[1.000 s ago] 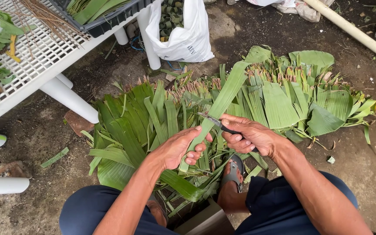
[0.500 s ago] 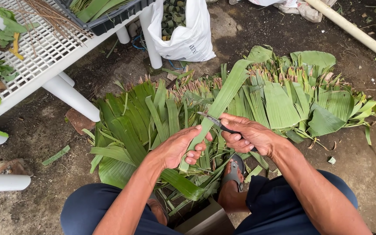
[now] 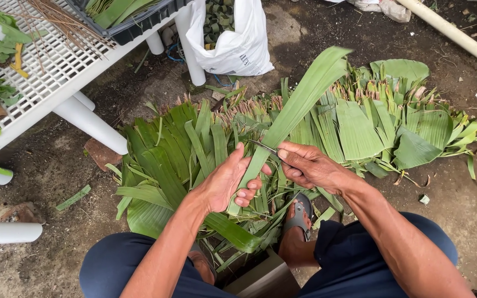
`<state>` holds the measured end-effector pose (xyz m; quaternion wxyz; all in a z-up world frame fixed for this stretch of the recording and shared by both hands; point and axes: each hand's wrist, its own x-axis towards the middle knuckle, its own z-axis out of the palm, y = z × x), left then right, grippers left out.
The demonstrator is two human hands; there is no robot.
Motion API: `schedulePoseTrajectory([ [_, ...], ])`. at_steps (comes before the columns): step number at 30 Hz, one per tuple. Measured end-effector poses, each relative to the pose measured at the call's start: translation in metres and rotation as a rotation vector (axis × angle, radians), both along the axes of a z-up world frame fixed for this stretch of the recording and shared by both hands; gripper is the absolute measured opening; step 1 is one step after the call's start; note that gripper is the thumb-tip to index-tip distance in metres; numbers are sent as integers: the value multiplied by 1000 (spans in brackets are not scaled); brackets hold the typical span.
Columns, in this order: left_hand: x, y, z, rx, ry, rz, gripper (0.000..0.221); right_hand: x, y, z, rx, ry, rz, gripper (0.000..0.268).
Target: Cutting and tearing banana leaves into uniform strips for use as food wrappers or other purposes.
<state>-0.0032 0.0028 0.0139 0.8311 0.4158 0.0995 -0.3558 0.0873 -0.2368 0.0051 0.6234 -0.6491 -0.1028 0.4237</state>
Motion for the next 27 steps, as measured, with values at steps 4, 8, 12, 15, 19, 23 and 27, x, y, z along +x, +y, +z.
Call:
schedulePoseTrajectory([
  [4,2,0,-8,35,-18,-33,68,-1,0,1,11,15,-5,45],
  [8,1,0,-7,70,-31,-46,49,-6,4,17,18,35,-8,46],
  [12,0,-3,-2,87,6,-34,48,-8,4,18,9,20,-4,46],
  [15,-1,-4,-4,87,24,-1,42,-6,1,1,3,-18,9,47],
  [19,-2,-4,-5,49,44,43,53,-4,-1,-18,-17,-211,87,49],
  [23,-3,-6,2,67,53,68,79,-8,5,-2,-196,-616,186,49],
  [27,-2,-8,17,62,44,77,94,-22,16,32,-519,-955,312,36],
])
